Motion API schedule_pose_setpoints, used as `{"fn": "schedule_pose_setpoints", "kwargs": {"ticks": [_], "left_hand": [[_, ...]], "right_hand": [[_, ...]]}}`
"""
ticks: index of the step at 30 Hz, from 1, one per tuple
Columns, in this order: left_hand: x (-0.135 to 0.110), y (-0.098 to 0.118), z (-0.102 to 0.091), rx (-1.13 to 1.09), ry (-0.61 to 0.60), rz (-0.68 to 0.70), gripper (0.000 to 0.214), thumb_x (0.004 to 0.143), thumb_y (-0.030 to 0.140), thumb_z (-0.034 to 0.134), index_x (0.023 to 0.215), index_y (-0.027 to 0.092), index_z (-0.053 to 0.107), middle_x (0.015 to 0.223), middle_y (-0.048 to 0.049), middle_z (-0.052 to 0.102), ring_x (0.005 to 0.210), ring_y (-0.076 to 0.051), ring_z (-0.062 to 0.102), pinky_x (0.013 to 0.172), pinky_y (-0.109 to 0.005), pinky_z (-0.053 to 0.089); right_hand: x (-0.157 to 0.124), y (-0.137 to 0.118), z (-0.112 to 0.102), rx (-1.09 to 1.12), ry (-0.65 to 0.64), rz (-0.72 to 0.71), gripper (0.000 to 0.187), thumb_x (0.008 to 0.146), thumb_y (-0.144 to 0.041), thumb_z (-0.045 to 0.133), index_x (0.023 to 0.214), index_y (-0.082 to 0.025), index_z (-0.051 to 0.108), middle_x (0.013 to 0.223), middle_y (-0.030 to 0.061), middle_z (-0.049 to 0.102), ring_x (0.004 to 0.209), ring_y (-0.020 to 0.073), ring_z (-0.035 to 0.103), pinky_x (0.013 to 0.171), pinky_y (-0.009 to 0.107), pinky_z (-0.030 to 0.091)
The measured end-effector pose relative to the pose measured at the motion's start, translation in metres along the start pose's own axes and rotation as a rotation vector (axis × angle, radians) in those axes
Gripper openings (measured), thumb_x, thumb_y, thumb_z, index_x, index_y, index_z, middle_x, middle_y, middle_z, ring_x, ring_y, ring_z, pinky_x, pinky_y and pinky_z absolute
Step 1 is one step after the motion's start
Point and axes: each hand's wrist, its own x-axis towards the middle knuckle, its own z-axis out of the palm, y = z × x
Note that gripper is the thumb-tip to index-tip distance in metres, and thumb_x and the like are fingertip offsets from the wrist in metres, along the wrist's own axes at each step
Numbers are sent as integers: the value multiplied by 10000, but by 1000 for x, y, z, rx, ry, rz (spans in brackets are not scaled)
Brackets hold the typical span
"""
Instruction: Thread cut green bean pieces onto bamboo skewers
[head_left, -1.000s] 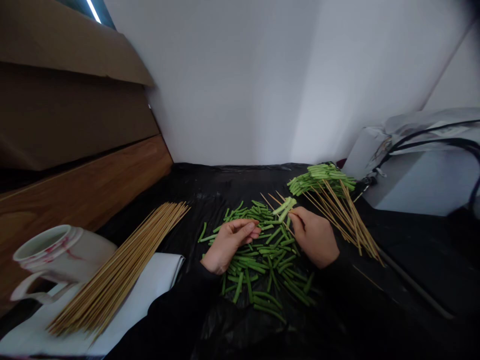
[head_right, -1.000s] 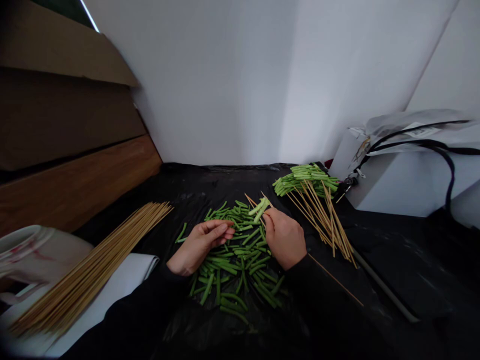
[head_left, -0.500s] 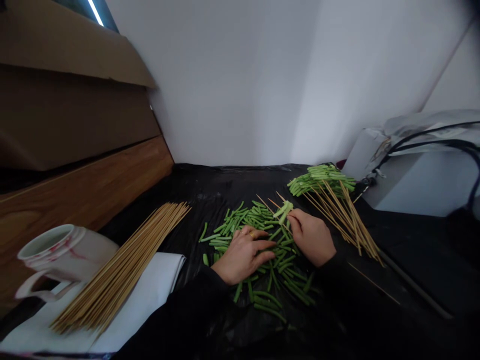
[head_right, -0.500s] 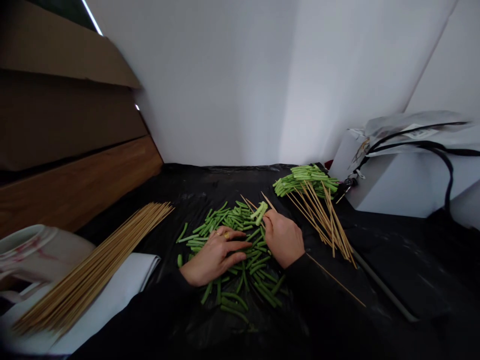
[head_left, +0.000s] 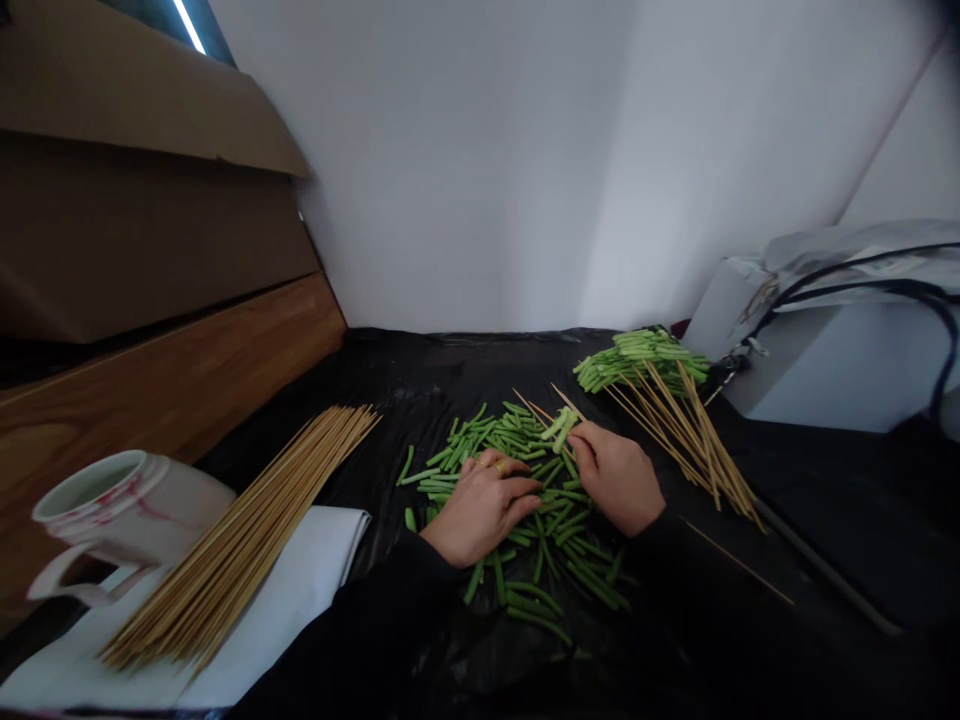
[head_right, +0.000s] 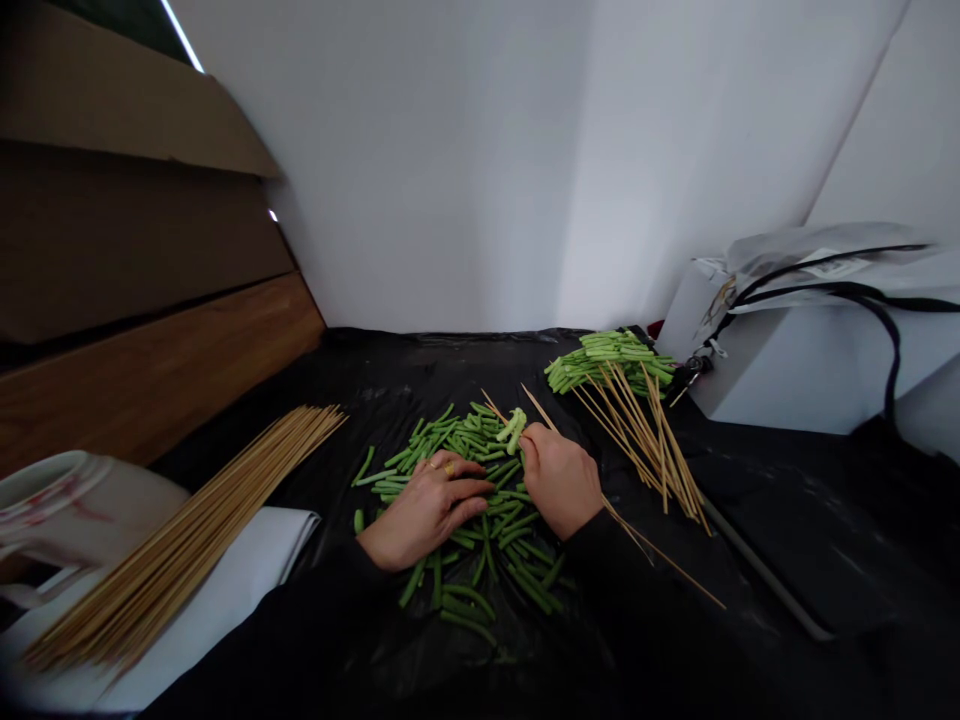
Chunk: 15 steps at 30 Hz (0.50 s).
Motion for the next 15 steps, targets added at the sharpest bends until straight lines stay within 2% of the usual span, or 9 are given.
{"fn": "schedule_pose_setpoints", "kwargs": {"ticks": [3, 10, 15], "left_hand": [[0, -1, 1, 9, -1, 11, 342, 889, 447, 477, 1061, 254, 701, 1186, -76, 639, 1103, -269, 466, 902, -402, 317], [8, -13, -11, -152, 186, -29, 268, 895, 334, 500, 1005, 226, 719, 1021, -64, 712, 974, -229, 554, 898, -353, 369], [31, -10, -16, -109, 90, -9, 198, 846, 261, 564, 942, 230, 735, 926, -76, 719, 905, -241, 576, 872, -358, 368]], "right_hand": [[-1, -1, 1, 7, -3, 1, 225, 923, -272, 393, 824, -218, 588, 754, 19, 663, 686, 135, 594, 573, 249, 281], [1, 2, -1, 52, 80, 1, 222, 921, -269, 397, 856, -210, 601, 797, 30, 675, 731, 145, 608, 607, 247, 316], [2, 2, -5, 91, 155, -3, 239, 914, -266, 394, 850, -204, 615, 809, 35, 680, 733, 150, 608, 637, 248, 341]]}}
